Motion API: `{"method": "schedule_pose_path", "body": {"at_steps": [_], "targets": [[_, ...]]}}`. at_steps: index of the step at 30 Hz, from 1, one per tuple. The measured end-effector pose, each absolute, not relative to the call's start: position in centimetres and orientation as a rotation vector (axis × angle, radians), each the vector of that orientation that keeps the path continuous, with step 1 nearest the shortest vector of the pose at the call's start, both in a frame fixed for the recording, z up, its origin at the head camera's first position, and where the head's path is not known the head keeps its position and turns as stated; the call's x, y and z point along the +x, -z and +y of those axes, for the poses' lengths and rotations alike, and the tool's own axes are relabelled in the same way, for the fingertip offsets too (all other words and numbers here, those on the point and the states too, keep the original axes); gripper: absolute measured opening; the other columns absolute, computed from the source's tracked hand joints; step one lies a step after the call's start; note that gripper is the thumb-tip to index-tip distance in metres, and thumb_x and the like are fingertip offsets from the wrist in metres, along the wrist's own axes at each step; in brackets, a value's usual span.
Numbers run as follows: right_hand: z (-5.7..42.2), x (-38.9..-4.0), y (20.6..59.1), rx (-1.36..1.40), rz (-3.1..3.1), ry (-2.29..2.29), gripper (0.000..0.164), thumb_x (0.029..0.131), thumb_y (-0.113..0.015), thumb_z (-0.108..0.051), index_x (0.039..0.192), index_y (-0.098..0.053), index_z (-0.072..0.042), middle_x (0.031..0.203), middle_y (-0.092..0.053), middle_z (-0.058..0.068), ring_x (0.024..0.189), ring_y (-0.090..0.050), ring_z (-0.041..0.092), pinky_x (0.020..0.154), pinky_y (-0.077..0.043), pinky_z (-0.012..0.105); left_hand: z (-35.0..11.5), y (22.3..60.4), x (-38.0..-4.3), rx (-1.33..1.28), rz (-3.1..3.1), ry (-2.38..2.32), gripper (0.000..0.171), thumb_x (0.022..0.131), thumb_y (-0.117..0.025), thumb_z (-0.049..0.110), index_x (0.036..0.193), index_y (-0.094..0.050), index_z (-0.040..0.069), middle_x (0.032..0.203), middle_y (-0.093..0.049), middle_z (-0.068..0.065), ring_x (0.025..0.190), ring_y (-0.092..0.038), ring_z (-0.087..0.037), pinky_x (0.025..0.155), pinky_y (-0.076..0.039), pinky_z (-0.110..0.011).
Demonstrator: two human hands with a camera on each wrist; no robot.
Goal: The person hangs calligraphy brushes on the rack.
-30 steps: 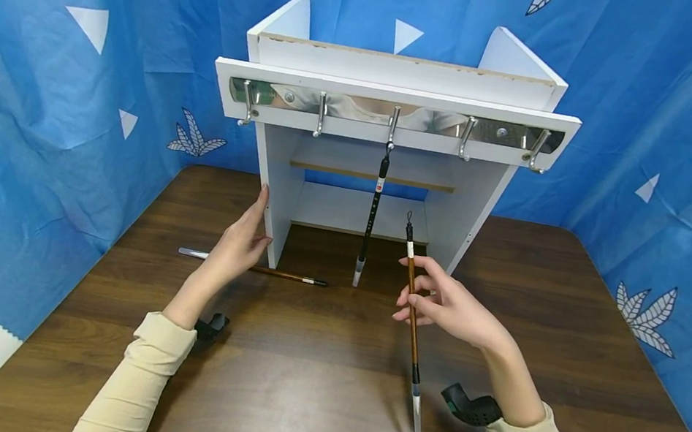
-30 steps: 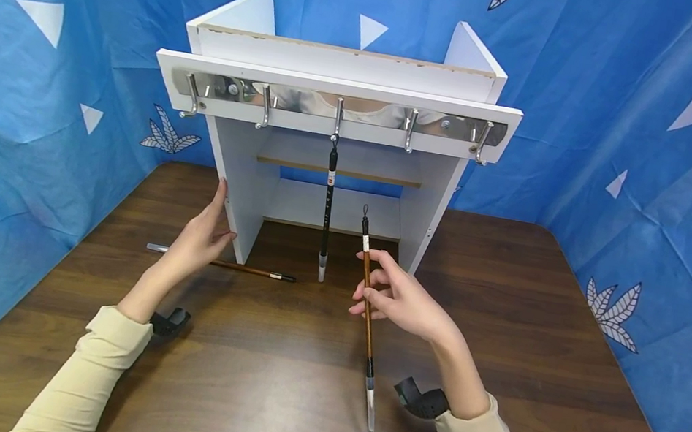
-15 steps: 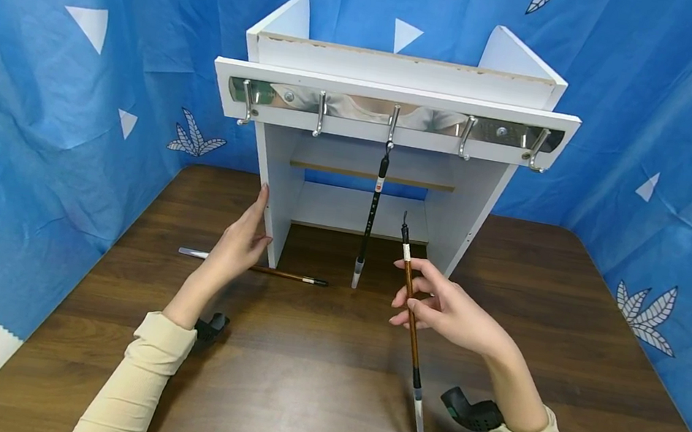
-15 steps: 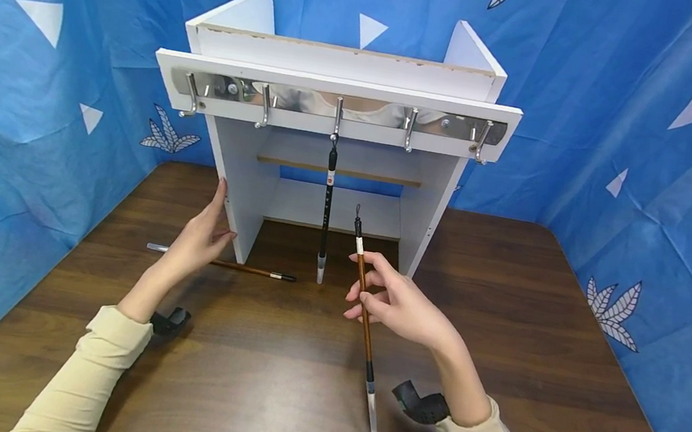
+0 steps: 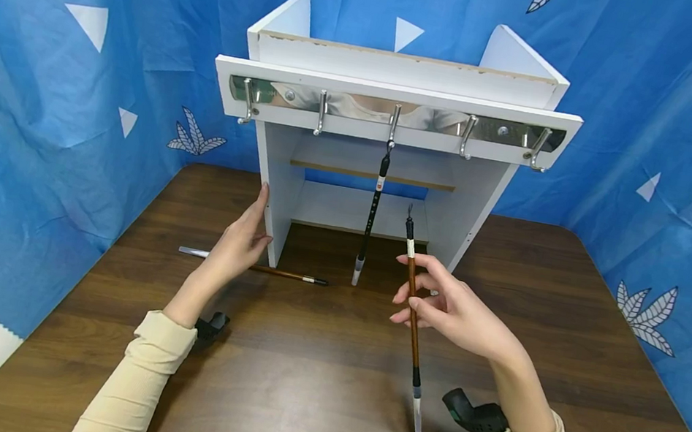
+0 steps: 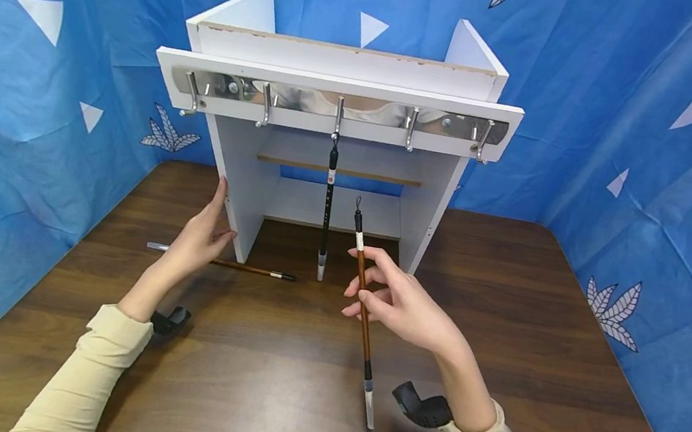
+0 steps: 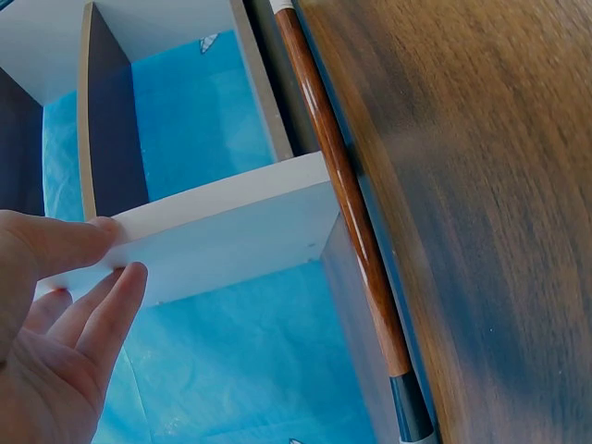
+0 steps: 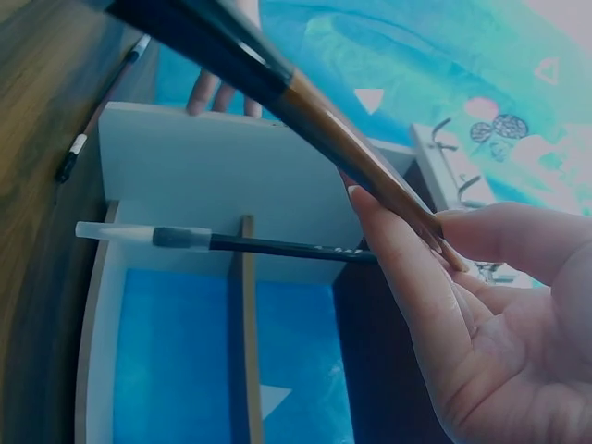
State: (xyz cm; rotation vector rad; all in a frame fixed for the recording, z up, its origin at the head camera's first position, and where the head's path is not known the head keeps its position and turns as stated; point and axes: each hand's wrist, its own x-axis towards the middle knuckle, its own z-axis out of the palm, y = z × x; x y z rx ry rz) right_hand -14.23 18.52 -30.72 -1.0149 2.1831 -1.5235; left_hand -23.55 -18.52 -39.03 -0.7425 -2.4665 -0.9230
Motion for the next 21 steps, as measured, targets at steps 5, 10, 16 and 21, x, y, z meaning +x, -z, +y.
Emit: {"method": "schedule_pose_path", "body": {"at_steps": [5,10,16,21], "targets": [[18.4,-13.6,30.3,-1.052,2.171,1.538,0.053,0.096,-0.045,0.007,0.142,-0.023,-0.005,0.102,-0.055,0.018,0.089,-0.066,0.026,0.074,-0.054,0.038,-18.4,39.0,-23.6,-0.742,-2.465,0.922,0.101,0.08,-0.062,-0.017,0.151,0.003,0.016,0.152,-0.016,-0.018,0.105,-0.054,-0.037,0.076,-0.053,-0.042],[18.2,-12.8,29.8,-1.119,2.228,1.514,0.055,0.095,-0.047,0.007,0.143,-0.025,-0.008,0.101,-0.056,0.014,0.087,-0.066,0.023,0.072,-0.054,0.038,-18.5,39.1,-23.6,-0.743,-2.453,0.914,0.102,0.08,-0.062,-0.017,0.151,0.003,0.016,0.151,-0.018,-0.019,0.106,-0.053,-0.038,0.076,-0.053,-0.043],[18.1,-12.3,29.2,-1.188,2.313,1.478,0.056,0.094,-0.047,0.008,0.143,-0.025,-0.006,0.102,-0.059,0.009,0.086,-0.066,0.02,0.064,-0.054,0.033,-18.5,39.0,-23.6,-0.73,-2.465,0.916,0.102,0.08,-0.062,-0.017,0.151,0.003,0.016,0.152,-0.016,-0.018,0.106,-0.053,-0.037,0.074,-0.053,-0.043],[18.3,-12.1,28.5,-1.231,2.298,1.523,0.059,0.093,-0.044,0.012,0.145,-0.021,-0.006,0.102,-0.059,0.011,0.086,-0.066,0.023,0.065,-0.055,0.033,-18.4,38.9,-23.5,-0.729,-2.472,0.924,0.102,0.08,-0.062,-0.017,0.151,0.003,0.016,0.152,-0.014,-0.017,0.109,-0.051,-0.037,0.074,-0.053,-0.043]]}}
